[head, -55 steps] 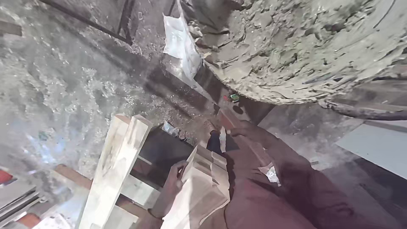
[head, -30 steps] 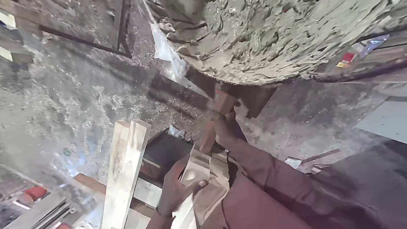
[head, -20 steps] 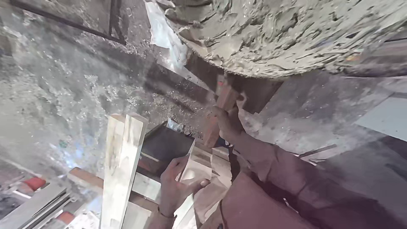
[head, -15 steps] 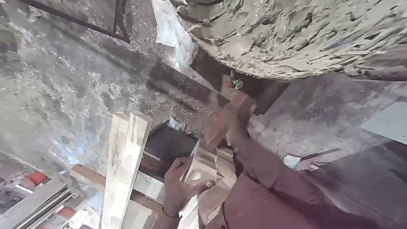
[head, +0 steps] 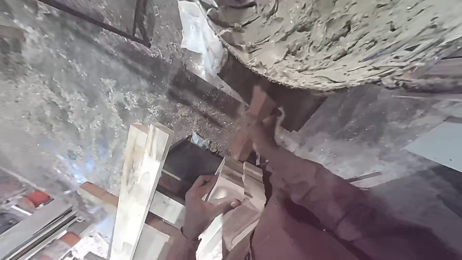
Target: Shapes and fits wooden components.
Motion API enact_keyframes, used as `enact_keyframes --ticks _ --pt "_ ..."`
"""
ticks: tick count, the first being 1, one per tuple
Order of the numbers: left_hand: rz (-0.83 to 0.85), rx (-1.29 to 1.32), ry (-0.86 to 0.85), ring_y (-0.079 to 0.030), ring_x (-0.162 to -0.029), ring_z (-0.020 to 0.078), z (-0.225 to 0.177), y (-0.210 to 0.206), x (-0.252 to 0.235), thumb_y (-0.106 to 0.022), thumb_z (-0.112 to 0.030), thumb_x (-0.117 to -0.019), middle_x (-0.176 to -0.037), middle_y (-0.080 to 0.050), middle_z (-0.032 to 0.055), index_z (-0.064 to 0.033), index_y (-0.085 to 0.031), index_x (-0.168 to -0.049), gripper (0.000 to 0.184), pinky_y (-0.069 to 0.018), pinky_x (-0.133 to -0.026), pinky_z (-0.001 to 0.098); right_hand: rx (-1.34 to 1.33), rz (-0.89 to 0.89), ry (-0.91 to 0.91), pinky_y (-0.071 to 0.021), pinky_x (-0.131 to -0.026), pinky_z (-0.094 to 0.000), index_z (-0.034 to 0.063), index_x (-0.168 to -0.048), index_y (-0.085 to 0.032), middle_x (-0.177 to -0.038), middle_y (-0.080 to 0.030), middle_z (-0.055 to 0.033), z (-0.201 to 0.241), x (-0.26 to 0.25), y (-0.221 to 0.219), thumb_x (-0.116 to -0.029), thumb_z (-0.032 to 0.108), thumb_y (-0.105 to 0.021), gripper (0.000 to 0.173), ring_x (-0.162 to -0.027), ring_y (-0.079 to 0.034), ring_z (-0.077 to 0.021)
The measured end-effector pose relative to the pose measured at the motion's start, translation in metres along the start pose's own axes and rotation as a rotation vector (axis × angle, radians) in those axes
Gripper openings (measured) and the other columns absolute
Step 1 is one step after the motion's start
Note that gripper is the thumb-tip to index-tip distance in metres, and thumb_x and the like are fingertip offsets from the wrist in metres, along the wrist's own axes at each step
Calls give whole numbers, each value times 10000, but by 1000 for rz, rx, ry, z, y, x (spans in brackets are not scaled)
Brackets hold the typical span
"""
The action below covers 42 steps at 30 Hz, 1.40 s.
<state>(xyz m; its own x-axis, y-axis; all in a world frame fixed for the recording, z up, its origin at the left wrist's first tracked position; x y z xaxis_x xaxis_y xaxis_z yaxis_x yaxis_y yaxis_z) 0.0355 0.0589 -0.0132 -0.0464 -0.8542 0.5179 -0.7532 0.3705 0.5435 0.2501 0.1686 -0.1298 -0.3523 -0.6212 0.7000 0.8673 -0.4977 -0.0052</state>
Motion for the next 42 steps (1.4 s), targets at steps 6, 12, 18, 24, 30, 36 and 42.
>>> enact_keyframes --ticks 6,12,18,24,30,36,42 --pt "6 -3 0 -660 -935 34 2 0 0 -868 -700 -607 -1065 -705 -5 -90 -804 -1005 731 -585 -793 217 0 -23 140 -599 -684 -340 6 -1307 -471 -1002 -653 -110 -46 12 -11 -787 188 -782 633 -830 -679 -154" --pt "-4 6 -3 -646 -900 30 4 -1 -8 -871 -712 -583 -1027 -690 -23 -109 -809 -994 731 -581 -759 215 -91 -86 -120 -579 -879 -381 32 -1433 -414 -1198 -614 -123 -14 24 0 -881 99 -703 627 -1064 -640 -168" --pt "-6 -12 -5 -651 -892 30 1 0 -3 -853 -724 -599 -1029 -696 -25 -122 -811 -999 724 -583 -752 228 -61 -62 -116 -560 -835 -397 23 -1351 -465 -1145 -615 -136 -12 0 15 -789 81 -736 627 -1012 -632 -196" --pt "15 -33 44 -660 -849 28 -2 1 1 -854 -722 -604 -1012 -703 -36 -149 -809 -954 673 -593 -717 238 -96 13 -77 -577 -900 -357 87 -1478 -364 -1256 -598 -105 -26 39 -3 -782 140 -751 798 -1103 -634 -155" --pt "-15 7 27 -661 -863 42 1 2 -5 -870 -710 -588 -1007 -709 -30 -146 -819 -912 653 -590 -721 236 -142 -76 -83 -571 -899 -357 59 -1478 -357 -1239 -599 -103 -23 30 7 -864 126 -716 714 -1091 -632 -144" --pt "-13 -1 0 -665 -876 38 0 0 -1 -858 -717 -605 -1024 -709 -21 -128 -815 -956 687 -593 -738 230 -116 -75 -9 -591 -849 -408 43 -1414 -397 -1180 -612 -154 -6 4 8 -765 72 -751 740 -1037 -651 -211" --pt "18 2 32 -663 -895 40 -1 -1 -3 -874 -705 -586 -1043 -702 -23 -124 -812 -994 713 -596 -750 232 -106 -57 -24 -591 -750 -350 54 -1334 -437 -1061 -638 -97 -27 24 -5 -761 78 -743 650 -909 -671 -149"
Point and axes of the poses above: each hand's wrist, its own x-axis away from the middle knuckle, its own y-axis out of the back of the hand, z = x × y, the point moved 5 cm from there along -x, towards the middle knuckle
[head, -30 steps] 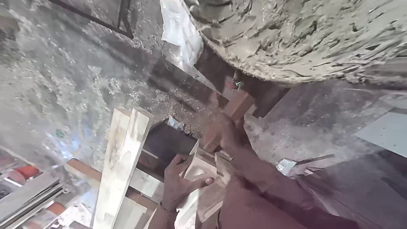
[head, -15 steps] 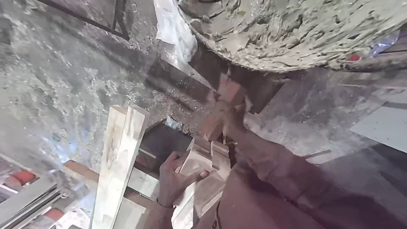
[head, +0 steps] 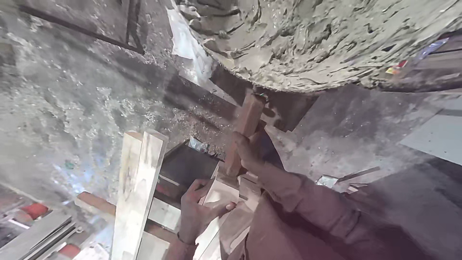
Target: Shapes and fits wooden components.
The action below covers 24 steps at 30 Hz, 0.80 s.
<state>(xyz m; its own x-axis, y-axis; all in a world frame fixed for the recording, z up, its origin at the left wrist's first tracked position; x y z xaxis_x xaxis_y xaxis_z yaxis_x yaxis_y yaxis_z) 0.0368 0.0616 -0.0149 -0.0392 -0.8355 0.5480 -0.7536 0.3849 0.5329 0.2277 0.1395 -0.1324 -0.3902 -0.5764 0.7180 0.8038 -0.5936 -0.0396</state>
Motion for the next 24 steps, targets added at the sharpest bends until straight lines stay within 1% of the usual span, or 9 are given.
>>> enact_keyframes --ticks 2,5,8,11,13,15,17,20,24 --pt "-24 24 -2 -671 -895 45 3 1 3 -889 -684 -579 -1047 -708 -15 -105 -808 -1023 734 -604 -759 228 -5 -8 -27 -588 -832 -361 43 -1396 -401 -1138 -615 -109 19 -15 7 -792 71 -744 695 -995 -651 -159" --pt "-37 8 -25 -670 -912 44 4 2 2 -881 -701 -579 -1048 -713 -7 -84 -805 -1003 753 -597 -777 224 16 -111 -41 -592 -835 -378 4 -1367 -452 -1113 -632 -131 18 -19 19 -867 111 -735 584 -986 -661 -176" --pt "-14 -4 -8 -660 -931 34 3 -1 1 -876 -721 -559 -1062 -704 -15 -90 -800 -1035 794 -592 -794 226 187 -54 -144 -594 -743 -397 62 -1391 -462 -1063 -649 -114 -6 11 15 -873 279 -791 651 -903 -671 -182" --pt "-18 5 -15 -649 -975 45 2 0 4 -885 -711 -552 -1097 -683 -1 -84 -783 -1116 851 -588 -834 224 39 51 -243 -593 -793 -397 110 -1430 -418 -1146 -641 -107 26 29 2 -822 108 -746 691 -986 -669 -189" --pt "-10 -41 -55 -634 -1017 68 0 -1 4 -843 -755 -580 -1136 -668 29 -83 -756 -1192 914 -572 -865 238 -3 67 -236 -585 -720 -352 108 -1339 -476 -1040 -648 -63 57 40 4 -769 77 -702 613 -896 -669 -153" --pt "44 -91 -89 -616 -1167 145 -2 -2 3 -773 -804 -639 -1289 -639 103 -70 -692 -1303 993 -552 -969 317 -36 36 -186 -595 -697 -325 92 -1274 -518 -973 -667 -43 72 55 9 -790 91 -700 518 -845 -682 -130" --pt "159 -32 -78 -497 -1399 237 1 -3 4 -768 -761 -710 -1521 -503 172 -25 -540 -1467 1080 -462 -1147 410 -40 20 -136 -610 -722 -314 67 -1308 -491 -998 -670 -48 71 64 10 -789 111 -701 561 -869 -692 -128" --pt "270 115 14 -521 -1387 117 8 -5 11 -785 -699 -746 -1521 -538 96 0 -409 -1545 1126 -453 -1167 326 0 48 -166 -605 -703 -310 56 -1296 -489 -977 -665 -51 72 63 9 -741 94 -705 597 -849 -689 -127" --pt "348 247 8 -514 -1399 146 12 -6 9 -791 -614 -809 -1548 -501 126 37 -311 -1576 1115 -446 -1185 347 14 37 -147 -611 -725 -313 59 -1304 -495 -1000 -682 -48 71 58 8 -768 107 -711 580 -880 -698 -131"
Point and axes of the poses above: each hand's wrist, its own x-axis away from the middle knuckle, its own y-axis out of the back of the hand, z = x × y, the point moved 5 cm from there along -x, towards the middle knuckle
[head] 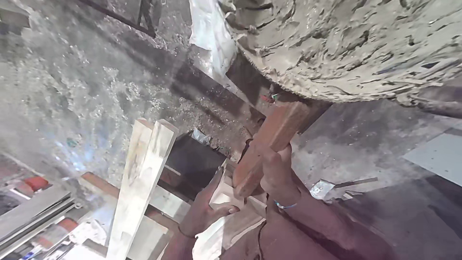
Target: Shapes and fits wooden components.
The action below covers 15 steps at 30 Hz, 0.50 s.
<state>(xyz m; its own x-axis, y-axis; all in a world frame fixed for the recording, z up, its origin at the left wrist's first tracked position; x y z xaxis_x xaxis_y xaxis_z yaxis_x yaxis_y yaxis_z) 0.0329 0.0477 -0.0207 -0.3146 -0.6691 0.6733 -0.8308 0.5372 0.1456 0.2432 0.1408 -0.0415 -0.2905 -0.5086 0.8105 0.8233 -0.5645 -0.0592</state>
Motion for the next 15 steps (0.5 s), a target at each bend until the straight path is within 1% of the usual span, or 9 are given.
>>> enact_keyframes --ticks 2,6,7,8,9,10,11,13,15 --pt "20 4 -4 -490 -1421 164 1 0 3 -782 -608 -822 -1571 -466 149 49 -288 -1580 1118 -427 -1197 358 -17 -17 9 -604 -726 -320 61 -1287 -497 -1005 -672 -48 -9 5 -2 -766 119 -693 559 -888 -691 -137" --pt "48 13 41 -483 -1421 128 1 0 1 -782 -631 -804 -1586 -456 105 3 -275 -1600 1137 -423 -1196 346 6 15 -30 -594 -698 -327 97 -1324 -477 -1010 -662 -37 -3 -6 -3 -784 111 -724 593 -863 -676 -131" --pt "53 24 49 -478 -1424 127 2 1 1 -783 -635 -801 -1593 -449 99 -4 -273 -1603 1141 -421 -1197 348 -7 19 2 -590 -673 -321 82 -1345 -470 -1005 -657 -51 -6 -9 -5 -787 104 -747 623 -841 -669 -135" --pt "58 40 54 -470 -1432 132 3 1 2 -788 -630 -799 -1600 -439 99 -5 -266 -1606 1146 -417 -1203 354 -34 23 83 -580 -639 -312 26 -1355 -472 -989 -650 -86 -15 -9 -7 -810 98 -787 634 -809 -658 -144" --pt "69 52 63 -469 -1432 132 4 2 3 -799 -618 -796 -1600 -439 95 -12 -262 -1608 1147 -416 -1206 352 -87 25 254 -594 -608 -295 -32 -1308 -486 -962 -659 -115 -32 -11 -8 -814 118 -797 603 -786 -677 -145" --pt "85 59 82 -466 -1434 126 4 1 4 -808 -611 -790 -1602 -437 90 -23 -257 -1613 1152 -413 -1207 346 -85 16 313 -591 -618 -285 -26 -1279 -490 -956 -657 -100 -37 -11 -8 -802 139 -782 583 -795 -678 -129" --pt "90 53 106 -477 -1420 108 2 2 3 -812 -613 -781 -1594 -450 76 -38 -266 -1614 1150 -417 -1194 330 -8 26 227 -586 -696 -276 40 -1308 -449 -1004 -635 -47 -28 -9 -10 -782 150 -736 609 -861 -665 -90" --pt "102 68 130 -478 -1417 99 0 1 2 -819 -594 -784 -1594 -453 58 -55 -266 -1618 1136 -415 -1192 321 39 51 73 -581 -786 -321 94 -1389 -405 -1102 -621 -47 -13 -13 -8 -769 98 -714 693 -962 -652 -109" --pt "82 116 105 -503 -1398 115 1 0 4 -829 -560 -791 -1574 -476 70 -28 -283 -1604 1115 -433 -1184 328 22 55 81 -590 -795 -345 79 -1391 -418 -1119 -624 -65 -13 -22 -4 -787 61 -719 676 -979 -656 -136"
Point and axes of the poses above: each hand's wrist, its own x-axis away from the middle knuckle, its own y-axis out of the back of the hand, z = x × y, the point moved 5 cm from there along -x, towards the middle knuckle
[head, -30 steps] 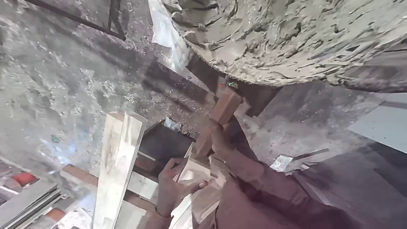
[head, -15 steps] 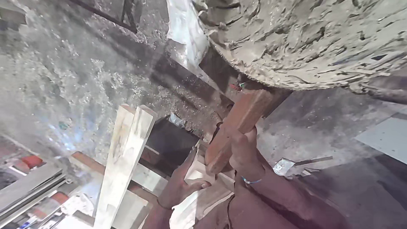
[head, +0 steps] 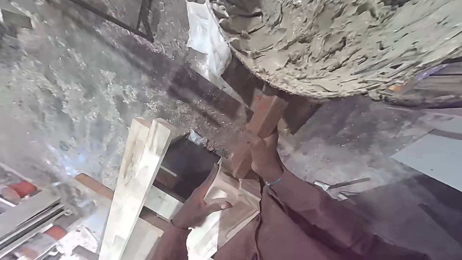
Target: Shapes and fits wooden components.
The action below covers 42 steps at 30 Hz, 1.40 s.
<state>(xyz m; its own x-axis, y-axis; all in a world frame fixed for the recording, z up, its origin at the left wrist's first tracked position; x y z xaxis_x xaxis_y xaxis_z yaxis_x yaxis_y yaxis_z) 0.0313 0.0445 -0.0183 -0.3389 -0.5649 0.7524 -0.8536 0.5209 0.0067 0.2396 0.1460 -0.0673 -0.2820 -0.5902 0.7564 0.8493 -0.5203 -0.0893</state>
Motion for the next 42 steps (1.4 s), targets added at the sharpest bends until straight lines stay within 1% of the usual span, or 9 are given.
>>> enact_keyframes --ticks 7,10,13,17,23,35,38,40,42 --pt "54 49 -24 -525 -1369 100 -3 -2 0 -829 -460 -833 -1562 -486 60 -18 -245 -1609 1067 -450 -1165 308 -32 -15 -5 -586 -741 -351 88 -1343 -445 -1076 -621 -56 -7 4 7 -786 130 -716 621 -928 -652 -139" --pt "80 37 -52 -537 -1356 104 -3 0 5 -805 -462 -860 -1543 -505 74 1 -246 -1602 1038 -449 -1165 309 -50 -59 -94 -577 -788 -367 90 -1374 -453 -1111 -631 -63 -8 19 8 -886 177 -709 558 -970 -648 -141" --pt "65 9 -39 -571 -1310 76 -6 0 -2 -809 -502 -839 -1495 -556 49 -11 -274 -1596 1049 -475 -1135 289 -53 -46 -37 -590 -698 -320 65 -1305 -475 -981 -648 -50 -5 21 -2 -798 116 -720 565 -848 -670 -116" --pt "46 102 2 -642 -1192 67 -6 -3 3 -826 -460 -831 -1383 -640 23 -30 -311 -1582 1007 -525 -1068 282 -90 4 -41 -578 -754 -333 110 -1398 -398 -1095 -616 -41 6 16 2 -814 129 -722 668 -937 -646 -118" --pt "84 95 -16 -604 -1261 70 -4 -3 4 -825 -444 -843 -1455 -586 48 14 -254 -1590 1046 -499 -1106 278 -34 1 -33 -579 -671 -306 92 -1303 -465 -966 -636 -26 4 27 1 -768 123 -727 597 -821 -662 -105" --pt "56 70 -61 -611 -1266 114 -2 -1 6 -846 -483 -805 -1453 -587 73 5 -297 -1578 1067 -516 -1098 313 71 133 -10 -596 -726 -356 111 -1435 -407 -1103 -652 -71 19 25 39 -824 159 -760 707 -909 -673 -157" --pt "72 85 -3 -435 -1440 99 -15 1 4 -613 -721 -878 -1630 -380 91 5 -218 -1609 1103 -379 -1193 291 217 246 -165 -608 -815 -382 265 -1599 -211 -1262 -637 -63 19 27 97 -926 322 -730 852 -996 -688 -183" --pt "-112 109 158 -462 -1392 102 -42 -4 -1 -323 -661 -1002 -1559 -464 123 34 -321 -1559 890 -359 -1156 259 205 244 -263 -620 -778 -365 269 -1565 -323 -1178 -684 -64 6 30 135 -1026 385 -586 611 -930 -711 -182" --pt "-34 179 -43 -457 -1414 150 -11 12 -15 -240 -576 -1060 -1560 -444 184 62 -307 -1554 810 -393 -1143 251 104 169 -335 -612 -719 -310 190 -1412 -510 -1018 -717 -45 -11 30 167 -1092 377 -417 382 -844 -709 -131"
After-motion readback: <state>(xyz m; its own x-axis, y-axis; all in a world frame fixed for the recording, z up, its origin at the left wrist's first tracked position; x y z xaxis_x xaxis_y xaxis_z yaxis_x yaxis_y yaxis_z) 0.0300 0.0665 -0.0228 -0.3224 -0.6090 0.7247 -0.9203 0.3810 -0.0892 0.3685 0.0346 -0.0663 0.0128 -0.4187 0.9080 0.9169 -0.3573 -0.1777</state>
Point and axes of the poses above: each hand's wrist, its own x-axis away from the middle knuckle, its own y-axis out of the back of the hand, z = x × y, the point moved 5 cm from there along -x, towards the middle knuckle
